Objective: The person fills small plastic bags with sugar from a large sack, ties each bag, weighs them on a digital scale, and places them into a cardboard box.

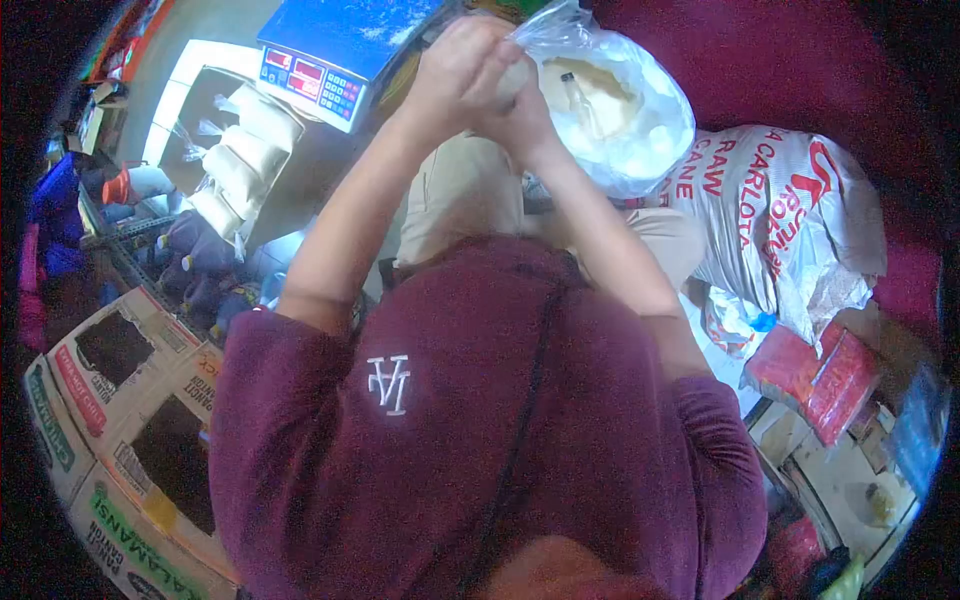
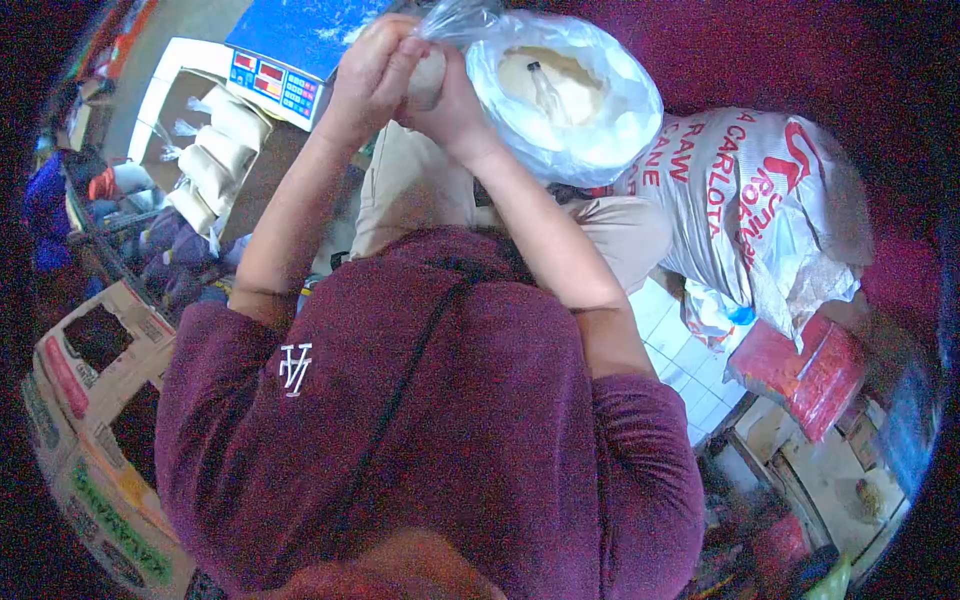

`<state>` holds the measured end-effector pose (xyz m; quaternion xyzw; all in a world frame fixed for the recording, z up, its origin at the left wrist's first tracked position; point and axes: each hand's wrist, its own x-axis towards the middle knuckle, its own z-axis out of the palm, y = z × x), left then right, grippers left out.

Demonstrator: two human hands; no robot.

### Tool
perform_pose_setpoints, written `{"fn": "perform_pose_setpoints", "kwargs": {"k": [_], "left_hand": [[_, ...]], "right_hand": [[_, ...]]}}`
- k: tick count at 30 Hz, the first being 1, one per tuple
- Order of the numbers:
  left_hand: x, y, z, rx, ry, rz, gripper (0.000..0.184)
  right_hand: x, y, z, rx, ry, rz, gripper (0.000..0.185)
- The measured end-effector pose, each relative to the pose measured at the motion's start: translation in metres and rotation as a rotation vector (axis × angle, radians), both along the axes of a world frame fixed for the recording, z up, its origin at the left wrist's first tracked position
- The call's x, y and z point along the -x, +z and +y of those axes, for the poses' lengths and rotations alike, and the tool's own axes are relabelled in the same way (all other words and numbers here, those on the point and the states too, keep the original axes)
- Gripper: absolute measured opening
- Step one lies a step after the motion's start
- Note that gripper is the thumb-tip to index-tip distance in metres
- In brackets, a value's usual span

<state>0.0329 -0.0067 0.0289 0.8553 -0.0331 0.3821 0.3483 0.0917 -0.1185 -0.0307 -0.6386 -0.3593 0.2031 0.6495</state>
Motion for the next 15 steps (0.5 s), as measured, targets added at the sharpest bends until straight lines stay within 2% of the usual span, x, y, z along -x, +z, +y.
{"fn": "perform_pose_setpoints", "kwargs": {"k": [3,4,5,8,15], "left_hand": [[0.003,-0.004,0.004,-0.043,-0.048,0.008,0.014],[0.004,-0.005,0.007,0.026,-0.022,0.028,0.015],[0.006,-0.007,0.010,0.096,0.005,0.048,0.015],[0.011,-0.013,0.019,0.101,0.021,0.056,0.017],[0.014,-0.023,0.024,0.088,0.029,0.040,0.020]], "right_hand": [[-0.003,-0.016,0.005,0.029,-0.047,-0.199,0.089],[-0.004,-0.016,0.008,0.043,-0.055,-0.299,0.089],[-0.003,-0.016,0.009,0.047,-0.054,-0.294,0.089],[0.002,-0.016,0.016,0.000,-0.034,-0.131,0.089],[-0.007,-0.035,0.028,0.079,-0.011,-0.184,0.079]]}}
